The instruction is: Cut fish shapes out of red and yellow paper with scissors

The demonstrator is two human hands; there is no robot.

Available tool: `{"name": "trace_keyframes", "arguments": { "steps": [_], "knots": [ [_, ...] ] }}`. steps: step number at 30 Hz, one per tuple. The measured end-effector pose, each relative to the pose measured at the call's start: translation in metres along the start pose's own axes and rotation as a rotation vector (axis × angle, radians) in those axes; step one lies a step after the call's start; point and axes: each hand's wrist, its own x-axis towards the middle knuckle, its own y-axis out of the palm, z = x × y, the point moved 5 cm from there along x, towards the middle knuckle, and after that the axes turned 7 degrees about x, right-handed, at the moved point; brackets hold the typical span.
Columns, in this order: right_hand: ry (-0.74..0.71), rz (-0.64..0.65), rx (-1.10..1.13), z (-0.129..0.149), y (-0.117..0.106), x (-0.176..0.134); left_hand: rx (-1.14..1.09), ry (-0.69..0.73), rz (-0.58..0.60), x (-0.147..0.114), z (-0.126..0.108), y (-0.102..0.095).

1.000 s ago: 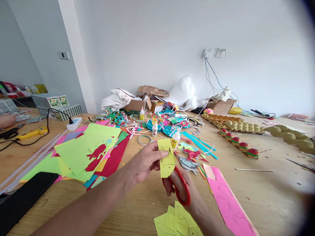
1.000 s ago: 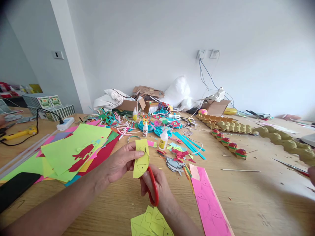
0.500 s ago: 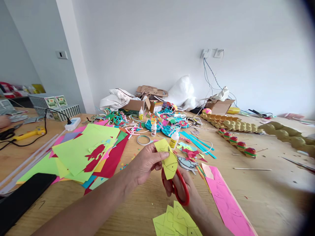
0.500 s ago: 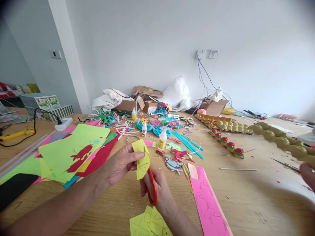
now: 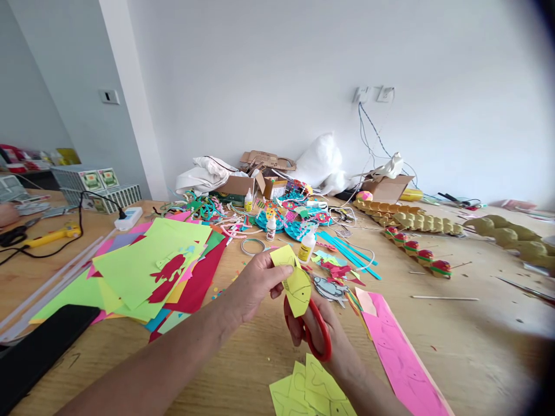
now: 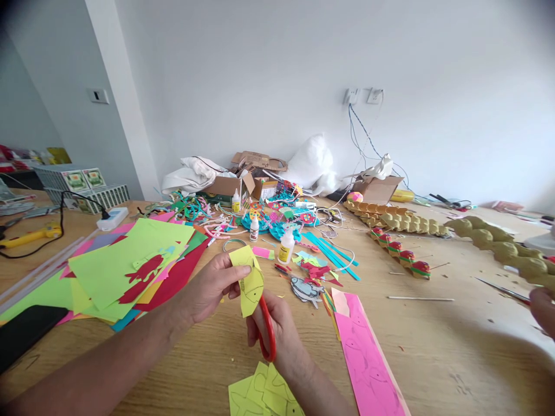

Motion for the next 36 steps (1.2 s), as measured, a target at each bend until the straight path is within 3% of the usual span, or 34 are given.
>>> {"name": "trace_keyframes", "arguments": {
  "steps": [31, 36],
  "knots": [
    [0.001, -0.044, -0.072, -0.0014, -0.0029, 0.0023, -0.010, -0.017, 0.056, 0.0014, 0.0029, -0.0012],
    [0.005, -0.041, -0.089, 0.0000, -0.0024, 0.0042, 0.020, 0.001, 0.006, 0.0022, 0.0028, -0.0013]
  ]
}}
